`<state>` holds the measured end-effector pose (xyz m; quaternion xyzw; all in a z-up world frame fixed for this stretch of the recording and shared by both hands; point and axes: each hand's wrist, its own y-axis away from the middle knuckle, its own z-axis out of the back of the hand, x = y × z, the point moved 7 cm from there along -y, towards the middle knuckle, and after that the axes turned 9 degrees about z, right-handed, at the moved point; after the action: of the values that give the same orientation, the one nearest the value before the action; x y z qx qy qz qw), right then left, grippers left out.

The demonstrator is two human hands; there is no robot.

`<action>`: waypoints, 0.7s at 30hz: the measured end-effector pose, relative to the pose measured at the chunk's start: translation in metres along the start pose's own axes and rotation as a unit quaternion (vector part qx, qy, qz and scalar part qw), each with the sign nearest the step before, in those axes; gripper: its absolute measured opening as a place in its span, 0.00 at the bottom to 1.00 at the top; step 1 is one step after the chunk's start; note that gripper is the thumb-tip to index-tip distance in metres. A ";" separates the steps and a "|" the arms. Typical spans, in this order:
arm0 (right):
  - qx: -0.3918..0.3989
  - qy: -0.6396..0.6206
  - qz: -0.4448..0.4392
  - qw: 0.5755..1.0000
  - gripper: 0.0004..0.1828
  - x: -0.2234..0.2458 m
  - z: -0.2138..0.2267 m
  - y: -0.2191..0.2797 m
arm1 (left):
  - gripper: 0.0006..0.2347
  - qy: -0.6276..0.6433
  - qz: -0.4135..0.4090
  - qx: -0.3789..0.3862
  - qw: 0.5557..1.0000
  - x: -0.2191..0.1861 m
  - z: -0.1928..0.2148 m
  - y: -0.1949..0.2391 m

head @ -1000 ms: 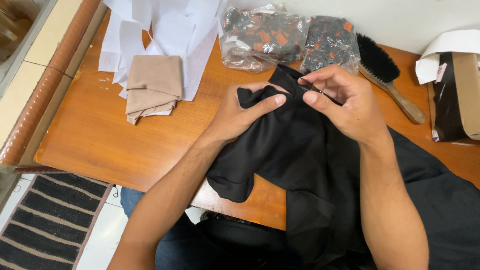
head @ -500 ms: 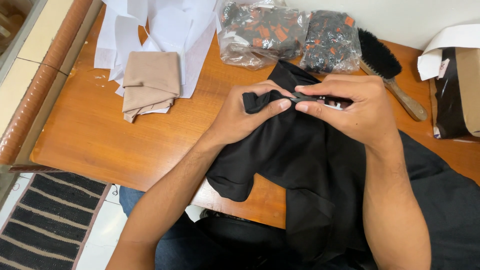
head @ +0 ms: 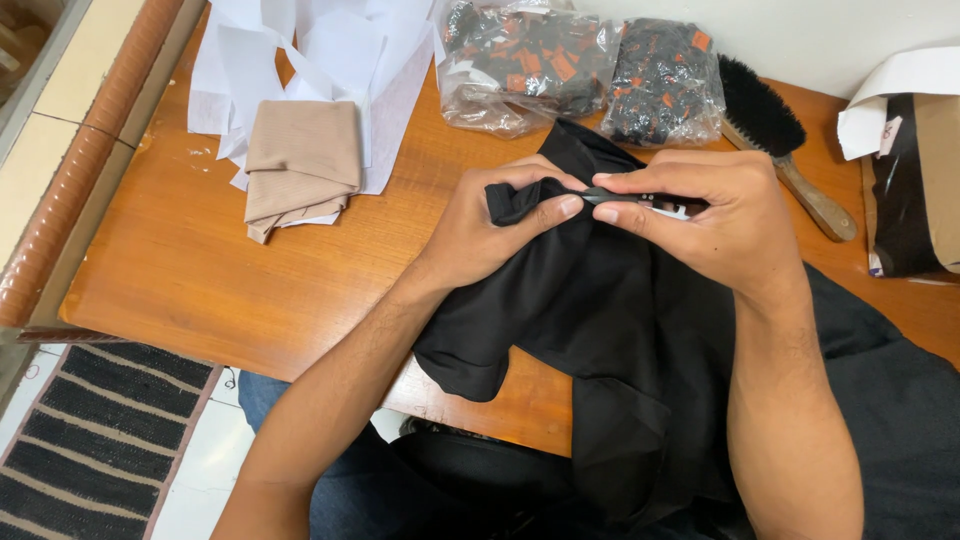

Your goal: The person uses a small blade to cut the hem of a pair of black cargo pants on a wooden table. They repeatedly fold the fabric, make small incisions, and unfold the pants to check the work.

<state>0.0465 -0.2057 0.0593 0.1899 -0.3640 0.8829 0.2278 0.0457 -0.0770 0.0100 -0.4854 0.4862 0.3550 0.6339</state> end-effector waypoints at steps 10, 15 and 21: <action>-0.003 0.012 0.009 1.000 0.10 0.002 0.000 0.000 | 0.07 0.000 0.004 -0.001 1.000 0.000 0.000 0.000; -0.002 0.035 0.015 0.999 0.10 0.005 0.000 -0.001 | 0.06 0.005 0.003 -0.006 1.000 0.001 0.000 0.000; -0.006 0.049 0.029 0.998 0.11 0.006 0.000 0.000 | 0.06 0.013 0.010 -0.013 1.000 0.002 0.001 0.000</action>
<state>0.0414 -0.2042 0.0626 0.1348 -0.3632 0.8950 0.2211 0.0467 -0.0766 0.0083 -0.4929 0.4946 0.3616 0.6178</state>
